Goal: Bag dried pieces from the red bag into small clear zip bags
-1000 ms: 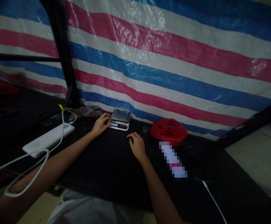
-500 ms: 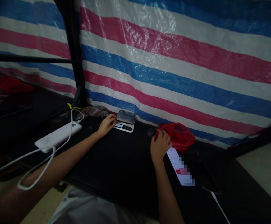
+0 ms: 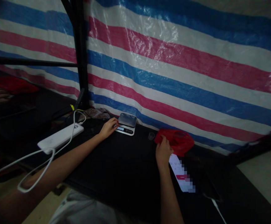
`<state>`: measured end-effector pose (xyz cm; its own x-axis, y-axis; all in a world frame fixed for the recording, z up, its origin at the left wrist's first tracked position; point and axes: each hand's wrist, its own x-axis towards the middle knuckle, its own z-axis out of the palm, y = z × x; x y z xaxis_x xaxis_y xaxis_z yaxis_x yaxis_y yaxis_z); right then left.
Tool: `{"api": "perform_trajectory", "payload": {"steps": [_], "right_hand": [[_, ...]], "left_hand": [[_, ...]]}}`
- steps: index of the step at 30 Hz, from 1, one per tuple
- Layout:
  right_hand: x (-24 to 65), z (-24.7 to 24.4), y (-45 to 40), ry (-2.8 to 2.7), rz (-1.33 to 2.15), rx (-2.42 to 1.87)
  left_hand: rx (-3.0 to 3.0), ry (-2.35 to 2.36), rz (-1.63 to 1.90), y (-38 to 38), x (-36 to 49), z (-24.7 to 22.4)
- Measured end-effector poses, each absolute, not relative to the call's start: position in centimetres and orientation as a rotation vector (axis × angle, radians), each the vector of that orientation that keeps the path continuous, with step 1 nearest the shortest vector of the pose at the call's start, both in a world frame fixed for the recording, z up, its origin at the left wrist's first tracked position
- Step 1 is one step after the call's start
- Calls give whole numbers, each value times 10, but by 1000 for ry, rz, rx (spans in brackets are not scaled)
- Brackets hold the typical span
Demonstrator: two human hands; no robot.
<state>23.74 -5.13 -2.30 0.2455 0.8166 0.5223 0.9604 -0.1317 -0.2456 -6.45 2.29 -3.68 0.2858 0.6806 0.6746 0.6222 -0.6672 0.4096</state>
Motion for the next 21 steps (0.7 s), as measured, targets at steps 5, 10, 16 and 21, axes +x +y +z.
{"api": "perform_trajectory", "payload": {"steps": [5, 10, 16, 21], "right_hand": [[249, -32, -36, -1645, -140, -1620], [242, -30, -33, -1710, 13, -1431], [222, -22, -45, -1860, 151, -1235], [209, -12, -59, -1864, -58, -1467]], "left_hand": [[2475, 1246, 1333, 24, -64, -38], [2479, 1254, 1320, 23, -64, -37], [2490, 1257, 1307, 21, -64, -35], [2479, 1262, 1312, 20, -64, -35]]}}
